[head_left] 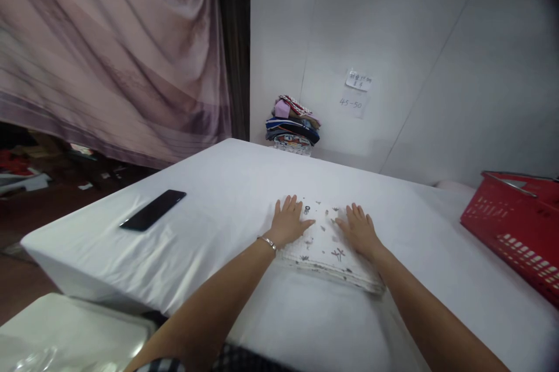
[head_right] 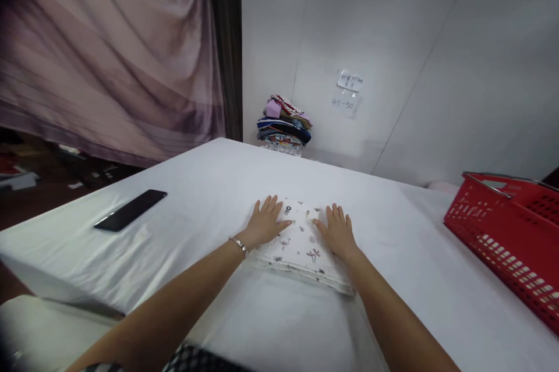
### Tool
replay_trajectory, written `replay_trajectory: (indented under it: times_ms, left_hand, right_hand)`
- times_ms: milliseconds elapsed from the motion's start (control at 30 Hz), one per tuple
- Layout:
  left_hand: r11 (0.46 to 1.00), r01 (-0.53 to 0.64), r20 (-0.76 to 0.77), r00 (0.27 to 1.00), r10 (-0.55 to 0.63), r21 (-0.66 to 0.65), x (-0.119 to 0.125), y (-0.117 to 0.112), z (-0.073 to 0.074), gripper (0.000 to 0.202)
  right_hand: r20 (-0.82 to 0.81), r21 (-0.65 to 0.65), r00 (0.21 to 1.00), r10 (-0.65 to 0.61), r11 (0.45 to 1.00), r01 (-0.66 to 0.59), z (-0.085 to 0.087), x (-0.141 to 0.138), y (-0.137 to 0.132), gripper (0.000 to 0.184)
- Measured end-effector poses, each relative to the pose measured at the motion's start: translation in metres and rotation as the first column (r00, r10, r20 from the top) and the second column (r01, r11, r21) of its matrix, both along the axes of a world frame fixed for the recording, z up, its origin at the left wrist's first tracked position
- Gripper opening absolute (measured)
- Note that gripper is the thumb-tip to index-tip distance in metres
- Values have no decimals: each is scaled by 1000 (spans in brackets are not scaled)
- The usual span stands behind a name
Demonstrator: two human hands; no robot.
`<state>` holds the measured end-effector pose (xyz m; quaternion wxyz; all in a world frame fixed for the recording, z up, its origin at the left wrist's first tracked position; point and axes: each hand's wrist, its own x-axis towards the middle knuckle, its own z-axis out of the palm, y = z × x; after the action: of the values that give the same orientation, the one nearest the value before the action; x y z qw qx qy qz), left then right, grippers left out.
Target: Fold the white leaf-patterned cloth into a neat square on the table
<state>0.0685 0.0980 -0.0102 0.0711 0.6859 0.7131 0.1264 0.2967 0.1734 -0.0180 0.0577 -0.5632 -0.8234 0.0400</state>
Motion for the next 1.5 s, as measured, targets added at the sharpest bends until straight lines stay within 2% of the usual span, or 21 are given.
replay_trajectory:
  times_ms: [167,300,400,600,767,867,933,1033,1133,1200,1267,1400,1500]
  left_hand:
    - [999,-42,49,998,43,-34,-6,7,-24,80]
    - [999,-34,111,993,38,-33,-7,4,-26,79]
    - [999,-37,128,991,42,-35,-7,4,-24,80]
    - [999,-33,128,991,35,-19,-8,5,-27,78]
    - [999,-29,117,993,32,-22,-8,2,-25,77]
    - [999,-37,127,991,39,-16,-7,2,-24,76]
    - [999,-38,156,987,39,-7,-8,3,-23,75]
    - [997,-77,302,950,75,-4,-14,5,-19,73]
    - [975,-222,505,839,204,-25,-24,4,-14,70]
    - [951,-300,577,765,285,-72,-30,1,-12,67]
    - [936,-328,598,728,335,-126,-36,-2,-10,63]
    - [926,-332,574,730,372,-178,-42,-3,-9,59]
    - [917,-316,570,719,398,-242,-44,0,-11,57]
  right_hand:
    - [21,30,1000,-19,999,18,-27,1,24,74]
    - [6,56,1000,4,998,-4,-38,6,23,76]
    - [8,73,1000,-1,997,0,-38,6,26,76]
    - [-42,16,998,-36,999,37,-23,12,40,66]
    - [-91,-10,993,-76,997,75,-30,19,38,72]
    - [-195,-60,978,-76,996,65,-31,20,39,74]
    - [-332,-138,934,-133,986,91,-24,22,39,76]
    - [-524,-280,783,-333,936,211,-10,30,32,77]
    - [-615,-408,636,-465,879,248,-4,42,18,81]
    - [-635,-484,566,-525,842,237,-4,51,7,82]
    - [-624,-541,525,-579,805,245,-4,59,-2,81]
    - [-571,-620,494,-655,739,264,3,66,-15,75]
    - [-539,-726,501,-678,675,132,12,65,-22,68]
